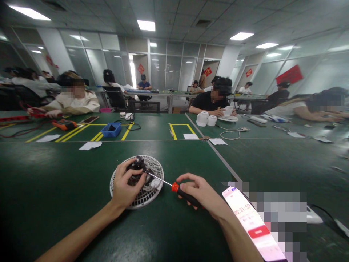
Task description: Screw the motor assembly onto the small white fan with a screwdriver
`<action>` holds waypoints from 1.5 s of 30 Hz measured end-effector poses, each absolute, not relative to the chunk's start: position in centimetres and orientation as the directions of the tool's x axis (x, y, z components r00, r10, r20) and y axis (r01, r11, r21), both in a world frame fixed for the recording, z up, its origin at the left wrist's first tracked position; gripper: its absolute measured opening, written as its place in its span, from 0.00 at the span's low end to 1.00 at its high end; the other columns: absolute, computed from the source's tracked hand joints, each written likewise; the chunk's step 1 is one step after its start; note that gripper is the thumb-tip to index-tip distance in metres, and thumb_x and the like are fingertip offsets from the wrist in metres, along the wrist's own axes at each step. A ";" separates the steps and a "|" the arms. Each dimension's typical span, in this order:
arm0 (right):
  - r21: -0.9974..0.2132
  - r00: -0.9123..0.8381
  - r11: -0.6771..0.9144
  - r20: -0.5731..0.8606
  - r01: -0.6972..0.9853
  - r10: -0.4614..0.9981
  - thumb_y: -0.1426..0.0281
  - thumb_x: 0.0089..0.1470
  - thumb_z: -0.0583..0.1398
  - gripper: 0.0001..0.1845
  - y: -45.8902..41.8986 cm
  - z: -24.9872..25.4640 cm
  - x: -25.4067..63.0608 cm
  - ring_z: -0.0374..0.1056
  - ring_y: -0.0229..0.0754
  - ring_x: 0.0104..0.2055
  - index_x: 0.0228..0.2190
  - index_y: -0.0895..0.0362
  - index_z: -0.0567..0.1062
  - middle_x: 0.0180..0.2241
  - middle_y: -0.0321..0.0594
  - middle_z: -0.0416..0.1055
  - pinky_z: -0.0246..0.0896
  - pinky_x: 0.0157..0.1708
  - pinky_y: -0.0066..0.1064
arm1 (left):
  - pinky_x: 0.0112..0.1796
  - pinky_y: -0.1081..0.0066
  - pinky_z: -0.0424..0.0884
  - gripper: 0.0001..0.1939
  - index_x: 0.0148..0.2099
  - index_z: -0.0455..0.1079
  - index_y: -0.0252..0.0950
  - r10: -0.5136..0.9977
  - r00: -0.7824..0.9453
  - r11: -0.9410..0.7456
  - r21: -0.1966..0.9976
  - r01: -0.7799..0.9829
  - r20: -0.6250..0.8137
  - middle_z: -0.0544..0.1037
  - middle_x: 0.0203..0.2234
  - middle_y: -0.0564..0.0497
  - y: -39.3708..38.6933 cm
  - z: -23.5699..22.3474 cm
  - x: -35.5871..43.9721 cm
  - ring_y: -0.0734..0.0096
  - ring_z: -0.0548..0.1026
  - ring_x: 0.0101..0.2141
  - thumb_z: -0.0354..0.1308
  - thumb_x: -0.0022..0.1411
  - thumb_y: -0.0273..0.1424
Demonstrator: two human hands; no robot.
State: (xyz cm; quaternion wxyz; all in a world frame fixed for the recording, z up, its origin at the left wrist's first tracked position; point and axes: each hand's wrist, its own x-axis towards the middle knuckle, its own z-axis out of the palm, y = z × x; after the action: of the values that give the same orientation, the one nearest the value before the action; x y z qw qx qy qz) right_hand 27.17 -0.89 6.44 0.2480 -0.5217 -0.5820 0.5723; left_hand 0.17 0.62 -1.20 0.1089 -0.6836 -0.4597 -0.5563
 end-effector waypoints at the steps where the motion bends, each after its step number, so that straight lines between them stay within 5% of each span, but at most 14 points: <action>1: -0.928 -0.328 -0.192 -0.299 0.321 0.896 0.51 0.51 0.65 0.26 -0.9 6.5 27.3 0.63 0.36 0.23 0.45 0.55 0.73 0.30 0.37 0.75 0.52 0.19 0.24 | 0.54 0.51 0.69 0.04 0.38 0.73 0.39 0.506 -0.042 -0.554 0.362 0.749 0.862 0.73 0.52 0.45 0.6 -1.2 0.2 0.57 0.72 0.52 0.65 0.59 0.28; 8: -0.956 -0.332 -0.050 -0.150 0.290 0.931 0.61 0.43 0.72 0.22 -0.8 6.4 27.3 0.68 0.41 0.36 0.39 0.55 0.78 0.35 0.38 0.73 0.63 0.38 0.32 | 0.54 0.53 0.69 0.05 0.38 0.73 0.38 0.502 -0.039 -0.559 0.359 0.748 0.864 0.73 0.53 0.45 0.5 -1.0 0.2 0.57 0.72 0.52 0.65 0.59 0.27; 12: -0.955 -0.339 -0.121 -0.213 0.271 0.916 0.55 0.51 0.66 0.20 -1.0 6.3 26.9 0.70 0.43 0.38 0.40 0.55 0.78 0.37 0.41 0.75 0.66 0.34 0.30 | 0.54 0.53 0.68 0.05 0.38 0.73 0.38 0.504 -0.042 -0.557 0.362 0.747 0.863 0.73 0.53 0.45 0.5 -1.1 0.2 0.58 0.71 0.52 0.65 0.59 0.27; 16: -0.925 -0.361 -0.280 -0.361 0.257 0.860 0.53 0.58 0.55 0.23 -1.2 6.3 26.6 0.67 0.38 0.24 0.48 0.55 0.72 0.31 0.41 0.77 0.57 0.16 0.24 | 0.54 0.54 0.68 0.05 0.38 0.73 0.38 0.505 -0.038 -0.556 0.359 0.749 0.862 0.73 0.53 0.45 0.6 -1.2 0.2 0.58 0.71 0.52 0.65 0.59 0.27; 19: -0.920 -0.367 -0.271 -0.366 0.284 0.855 0.56 0.56 0.56 0.22 -1.3 6.4 26.5 0.62 0.34 0.18 0.47 0.56 0.72 0.26 0.38 0.76 0.51 0.13 0.21 | 0.54 0.54 0.68 0.05 0.38 0.73 0.38 0.503 -0.039 -0.558 0.359 0.748 0.863 0.73 0.52 0.45 0.5 -1.2 0.2 0.58 0.72 0.52 0.65 0.59 0.27; 32: -0.934 -0.354 -0.161 -0.274 0.318 0.894 0.52 0.53 0.63 0.25 -0.9 6.5 27.4 0.63 0.35 0.23 0.45 0.57 0.73 0.31 0.38 0.76 0.53 0.18 0.23 | 0.54 0.53 0.68 0.05 0.38 0.73 0.38 0.505 -0.039 -0.559 0.361 0.747 0.862 0.73 0.52 0.45 0.4 -1.1 0.2 0.58 0.71 0.52 0.65 0.59 0.27; 39: -0.953 -0.368 -0.004 -0.121 0.303 0.922 0.61 0.45 0.71 0.21 -0.7 6.3 27.7 0.70 0.42 0.40 0.40 0.56 0.78 0.38 0.40 0.76 0.63 0.41 0.32 | 0.54 0.52 0.68 0.05 0.39 0.73 0.38 0.504 -0.041 -0.560 0.362 0.745 0.863 0.73 0.52 0.45 0.5 -1.1 0.2 0.57 0.71 0.52 0.65 0.59 0.27; 45: -0.955 -0.346 -0.109 -0.205 0.277 0.915 0.56 0.47 0.69 0.24 -0.9 6.2 27.1 0.70 0.42 0.36 0.42 0.56 0.75 0.35 0.39 0.75 0.68 0.32 0.30 | 0.54 0.53 0.68 0.05 0.38 0.73 0.38 0.505 -0.041 -0.554 0.360 0.750 0.862 0.73 0.52 0.45 0.5 -1.2 0.2 0.58 0.71 0.52 0.65 0.59 0.28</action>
State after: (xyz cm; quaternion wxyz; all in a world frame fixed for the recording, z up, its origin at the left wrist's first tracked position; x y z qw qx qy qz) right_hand 27.05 -0.92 6.21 0.2867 -0.4946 -0.6027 0.5567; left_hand 0.19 0.52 -1.23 0.1103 -0.6835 -0.4589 -0.5569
